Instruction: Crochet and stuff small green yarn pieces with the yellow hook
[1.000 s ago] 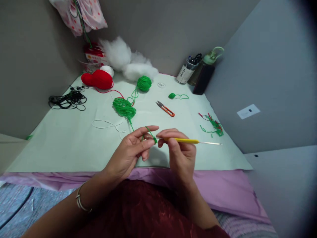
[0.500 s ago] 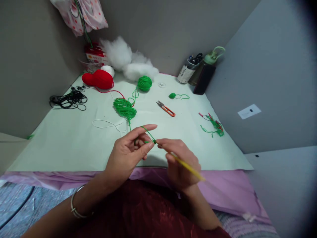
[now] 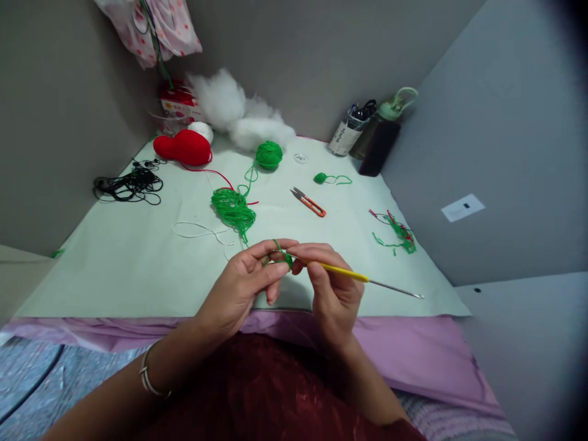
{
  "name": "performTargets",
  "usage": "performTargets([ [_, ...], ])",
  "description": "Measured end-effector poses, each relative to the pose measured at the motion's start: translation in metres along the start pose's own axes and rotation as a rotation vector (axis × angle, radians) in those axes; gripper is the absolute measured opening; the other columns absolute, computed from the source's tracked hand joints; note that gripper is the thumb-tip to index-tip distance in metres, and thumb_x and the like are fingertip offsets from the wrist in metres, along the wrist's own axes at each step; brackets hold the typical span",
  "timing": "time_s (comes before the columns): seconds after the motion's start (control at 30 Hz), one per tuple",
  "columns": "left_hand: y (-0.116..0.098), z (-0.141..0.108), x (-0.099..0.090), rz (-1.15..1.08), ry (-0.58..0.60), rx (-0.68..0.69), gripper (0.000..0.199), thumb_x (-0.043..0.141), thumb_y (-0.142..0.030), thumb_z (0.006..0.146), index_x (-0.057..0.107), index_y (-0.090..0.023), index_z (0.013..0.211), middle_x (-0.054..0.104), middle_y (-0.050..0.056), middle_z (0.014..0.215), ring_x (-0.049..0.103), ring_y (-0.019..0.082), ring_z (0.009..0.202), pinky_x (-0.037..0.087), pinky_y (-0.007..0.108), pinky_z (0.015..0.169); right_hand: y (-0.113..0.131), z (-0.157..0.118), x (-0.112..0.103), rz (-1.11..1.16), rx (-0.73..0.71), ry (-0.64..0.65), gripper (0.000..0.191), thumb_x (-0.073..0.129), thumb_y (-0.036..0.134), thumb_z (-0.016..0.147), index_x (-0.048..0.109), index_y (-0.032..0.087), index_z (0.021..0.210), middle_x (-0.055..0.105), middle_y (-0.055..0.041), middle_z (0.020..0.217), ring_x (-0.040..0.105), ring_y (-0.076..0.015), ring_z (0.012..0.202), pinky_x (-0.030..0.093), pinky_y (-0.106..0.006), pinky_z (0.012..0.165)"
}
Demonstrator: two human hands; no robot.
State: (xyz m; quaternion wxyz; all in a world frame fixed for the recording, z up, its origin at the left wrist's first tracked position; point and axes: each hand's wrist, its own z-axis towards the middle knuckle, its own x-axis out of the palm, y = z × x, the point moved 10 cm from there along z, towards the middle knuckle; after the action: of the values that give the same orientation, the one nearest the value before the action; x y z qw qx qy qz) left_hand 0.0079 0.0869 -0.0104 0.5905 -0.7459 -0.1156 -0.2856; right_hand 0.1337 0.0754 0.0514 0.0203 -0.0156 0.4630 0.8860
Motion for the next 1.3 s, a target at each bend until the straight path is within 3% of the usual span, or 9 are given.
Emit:
performTargets([
  [0.13,-0.004,0.000,-0.009,0.056,-0.093,0.059,0.030,0.084,-0.026,0.083,0.081,-0.021,0.113,0.066,-0.001,0.082,0.054,0.004,0.055,0.044,0.018,0.053,0.006,-0.006,0.004,-0.178,-0.105,0.049,0.029,0.059,0.013,0.101,0.074,0.029,0.118,0.077,-0.0039,0.103,0.072,-0.0182,0.089,0.063,-0.036,0.076],
  [0.3,0.011,0.004,-0.008,-0.125,-0.073,-0.051,0.045,0.087,-0.030,0.081,0.077,-0.019,0.123,0.058,-0.004,0.068,0.047,0.004,0.051,0.040,0.016,0.049,0.021,-0.020,0.014,-0.521,-0.360,0.076,0.044,0.067,0.010,0.095,0.071,0.031,0.133,0.075,-0.0089,0.120,0.073,-0.0234,0.105,0.064,-0.039,0.083],
  [0.37,0.019,0.005,-0.005,-0.190,-0.040,-0.130,0.042,0.086,-0.029,0.082,0.079,-0.017,0.121,0.051,-0.005,0.064,0.040,0.003,0.050,0.036,0.014,0.047,0.019,-0.016,0.009,-0.451,-0.306,0.050,0.039,0.064,0.010,0.097,0.073,0.031,0.128,0.076,-0.0075,0.114,0.073,-0.0224,0.101,0.063,-0.039,0.081],
  [0.47,0.019,0.006,-0.007,-0.231,-0.038,-0.158,0.033,0.085,-0.023,0.082,0.081,-0.015,0.114,0.041,-0.008,0.058,0.031,0.003,0.050,0.031,0.013,0.045,0.004,-0.004,-0.012,-0.175,-0.084,-0.061,0.024,0.060,0.015,0.101,0.078,0.027,0.111,0.075,-0.0045,0.095,0.070,-0.0176,0.081,0.060,-0.035,0.071],
  [0.6,0.010,0.005,-0.006,-0.173,-0.032,-0.070,0.024,0.082,-0.021,0.084,0.082,-0.018,0.108,0.052,-0.005,0.066,0.039,0.002,0.051,0.035,0.013,0.047,-0.014,0.001,-0.014,0.137,0.102,-0.087,0.017,0.061,0.024,0.102,0.078,0.025,0.099,0.073,-0.0032,0.089,0.066,-0.0144,0.070,0.056,-0.032,0.064],
  [0.73,0.006,0.003,0.001,-0.065,0.002,-0.016,0.022,0.080,-0.023,0.085,0.082,-0.021,0.108,0.066,0.000,0.082,0.051,0.004,0.056,0.044,0.016,0.053,-0.018,0.000,-0.002,0.115,0.122,-0.011,0.016,0.063,0.026,0.100,0.078,0.025,0.102,0.078,-0.0048,0.099,0.069,-0.0162,0.077,0.058,-0.032,0.066],
  [0.97,-0.006,0.001,-0.008,0.018,-0.073,0.048,0.022,0.081,-0.028,0.086,0.082,-0.020,0.107,0.074,0.005,0.101,0.065,0.012,0.077,0.056,0.025,0.078,-0.021,0.000,-0.005,0.102,0.150,-0.005,0.017,0.060,0.028,0.102,0.077,0.024,0.103,0.078,-0.0044,0.097,0.068,-0.0150,0.073,0.059,-0.034,0.069],
  [1.17,-0.006,0.003,-0.014,0.069,-0.108,0.072,0.019,0.084,-0.027,0.083,0.083,-0.023,0.102,0.074,0.002,0.093,0.067,0.011,0.075,0.057,0.025,0.078,-0.020,-0.002,-0.003,0.143,0.143,-0.009,0.016,0.060,0.027,0.102,0.077,0.025,0.102,0.077,-0.0041,0.098,0.068,-0.0146,0.073,0.058,-0.033,0.069],
  [1.3,-0.005,0.003,-0.009,0.092,-0.047,0.078,0.025,0.083,-0.027,0.085,0.081,-0.025,0.110,0.068,-0.001,0.082,0.067,0.011,0.072,0.056,0.025,0.076,-0.028,-0.001,-0.003,0.235,0.176,-0.037,0.014,0.062,0.031,0.101,0.074,0.024,0.099,0.076,-0.0041,0.096,0.065,-0.0134,0.069,0.058,-0.032,0.067],
])
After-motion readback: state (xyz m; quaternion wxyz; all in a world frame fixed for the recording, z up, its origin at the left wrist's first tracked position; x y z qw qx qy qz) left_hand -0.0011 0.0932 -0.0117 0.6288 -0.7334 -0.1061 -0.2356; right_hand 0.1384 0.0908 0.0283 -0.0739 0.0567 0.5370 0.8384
